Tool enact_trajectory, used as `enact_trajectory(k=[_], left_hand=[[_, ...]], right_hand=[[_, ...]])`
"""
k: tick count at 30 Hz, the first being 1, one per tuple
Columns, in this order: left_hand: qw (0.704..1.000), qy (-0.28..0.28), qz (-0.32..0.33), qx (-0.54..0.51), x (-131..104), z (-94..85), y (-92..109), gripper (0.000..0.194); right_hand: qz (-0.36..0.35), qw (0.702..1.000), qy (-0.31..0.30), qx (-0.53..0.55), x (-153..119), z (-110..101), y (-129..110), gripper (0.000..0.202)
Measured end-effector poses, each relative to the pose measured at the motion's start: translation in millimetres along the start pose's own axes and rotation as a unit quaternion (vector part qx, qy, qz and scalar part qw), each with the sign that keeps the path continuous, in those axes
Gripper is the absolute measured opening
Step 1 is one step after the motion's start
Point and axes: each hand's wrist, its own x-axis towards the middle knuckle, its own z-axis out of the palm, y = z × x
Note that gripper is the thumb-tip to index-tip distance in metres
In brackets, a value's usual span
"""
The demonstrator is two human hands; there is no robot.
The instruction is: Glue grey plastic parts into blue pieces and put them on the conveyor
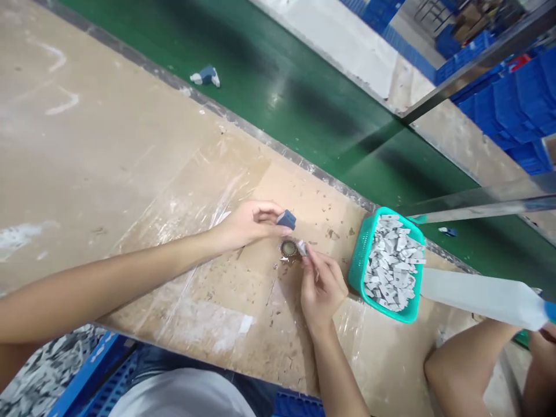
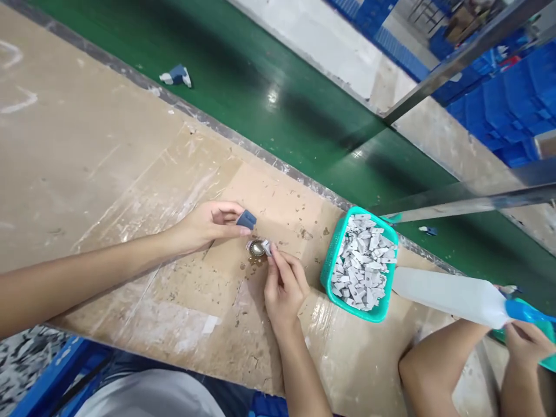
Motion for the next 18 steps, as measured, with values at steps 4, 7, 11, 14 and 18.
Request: enact_trajectory(k=[4, 7, 11, 14, 18], left_hand=[[1.000, 0.004, 0.012, -0.004, 2.5, -3.0, -3.5, 0.028], [1.000, -0.002, 0.021, -0.005, 4.7, -3.5, -5.4, 0.026], [0.999, -0.004, 0.037, -0.020, 7.0, -3.2, -5.9, 0.023], [0.999, -0.005, 0.043, -0.019, 7.0, -3.0, -5.5, 0.023], [0.999, -0.008, 0.044, -0.018, 5.6, -2.2, -5.6, 0.021]], right_hand=[[-0.018, 1.000, -0.011, -0.018, 0.1, 3.2, 1.8, 0.041], [-0.037, 0.999, -0.013, -0.036, 0.7, 3.5, 1.6, 0.040], [-0.056, 0.997, -0.017, -0.050, 2.0, 4.5, 0.8, 0.040], [-0.059, 0.997, -0.017, -0.055, 2.8, 5.4, 0.6, 0.039], [-0.057, 0.997, -0.023, -0.047, 3.2, 5.6, 0.0, 0.043]])
